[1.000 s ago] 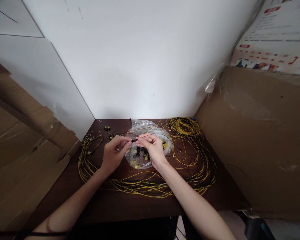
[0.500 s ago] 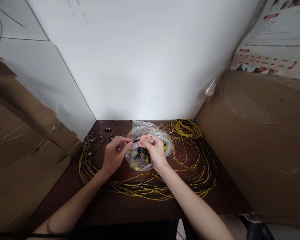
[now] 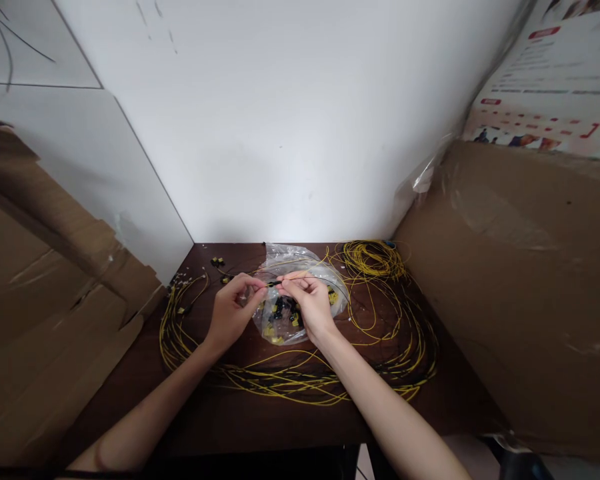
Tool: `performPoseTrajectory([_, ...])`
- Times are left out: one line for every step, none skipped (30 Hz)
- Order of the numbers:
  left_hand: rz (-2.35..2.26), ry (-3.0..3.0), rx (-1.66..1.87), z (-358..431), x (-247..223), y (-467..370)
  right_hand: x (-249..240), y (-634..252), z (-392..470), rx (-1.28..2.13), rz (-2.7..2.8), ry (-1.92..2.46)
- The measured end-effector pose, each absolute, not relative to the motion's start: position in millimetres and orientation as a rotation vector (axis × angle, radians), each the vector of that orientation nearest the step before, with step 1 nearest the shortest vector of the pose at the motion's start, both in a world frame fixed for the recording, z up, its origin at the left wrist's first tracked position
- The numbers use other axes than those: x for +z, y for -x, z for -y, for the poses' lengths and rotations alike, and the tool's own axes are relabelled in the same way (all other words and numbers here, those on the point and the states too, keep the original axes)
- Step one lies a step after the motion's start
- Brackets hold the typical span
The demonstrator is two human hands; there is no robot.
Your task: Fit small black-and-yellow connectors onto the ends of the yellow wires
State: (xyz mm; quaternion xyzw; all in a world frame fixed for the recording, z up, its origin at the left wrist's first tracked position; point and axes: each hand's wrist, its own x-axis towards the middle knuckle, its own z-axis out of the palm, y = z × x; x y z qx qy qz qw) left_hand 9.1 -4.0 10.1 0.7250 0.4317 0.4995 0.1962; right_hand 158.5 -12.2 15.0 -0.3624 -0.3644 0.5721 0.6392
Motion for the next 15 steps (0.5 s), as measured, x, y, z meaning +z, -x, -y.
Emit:
performPoseTrajectory([-1.211, -2.021, 1.401, 4, 10, -9, 16, -159, 12, 1.305, 0.835, 0.83])
performPoseTrajectory([-1.217, -2.011, 1.402, 4, 11, -9, 16, -160, 12, 1.303, 0.841, 0.834])
performPoseTrajectory([-1.225, -2.0, 1.403, 4, 11, -8, 17, -160, 12, 1.3, 0.847, 0.837])
performPoseTrajectory([-1.234, -1.99, 1.403, 4, 11, -8, 17, -161, 12, 1.296, 0.855, 0.839])
performPoseTrajectory([-1.244, -1.983, 1.401, 4, 10, -8, 17, -161, 12, 1.293, 0.863, 0.84])
performPoseTrajectory([-1.25, -1.983, 1.398, 4, 10, -8, 16, -161, 11, 1.291, 0.868, 0.839])
performPoseTrajectory([-1.251, -1.99, 1.393, 4, 10, -9, 16, -162, 11, 1.292, 0.871, 0.839])
performPoseTrajectory([-1.248, -2.002, 1.39, 5, 9, -9, 15, -161, 11, 1.293, 0.872, 0.84])
performPoseTrajectory([-1.241, -2.016, 1.386, 5, 8, -10, 15, -161, 11, 1.295, 0.872, 0.841])
performPoseTrajectory([-1.231, -2.03, 1.383, 5, 7, -11, 14, -160, 10, 1.298, 0.872, 0.842])
performPoseTrajectory([-1.222, -2.041, 1.38, 5, 5, -11, 14, -160, 10, 1.302, 0.872, 0.844])
performPoseTrajectory([-1.217, -2.047, 1.376, 5, 4, -12, 13, -159, 10, 1.306, 0.873, 0.847])
performPoseTrajectory([-1.216, -2.049, 1.376, 5, 3, -12, 13, -158, 10, 1.31, 0.874, 0.85])
performPoseTrajectory([-1.219, -2.046, 1.376, 4, 1, -12, 13, -158, 10, 1.313, 0.876, 0.854])
performPoseTrajectory([-1.221, -2.044, 1.373, 4, 0, -12, 12, -158, 10, 1.316, 0.88, 0.86])
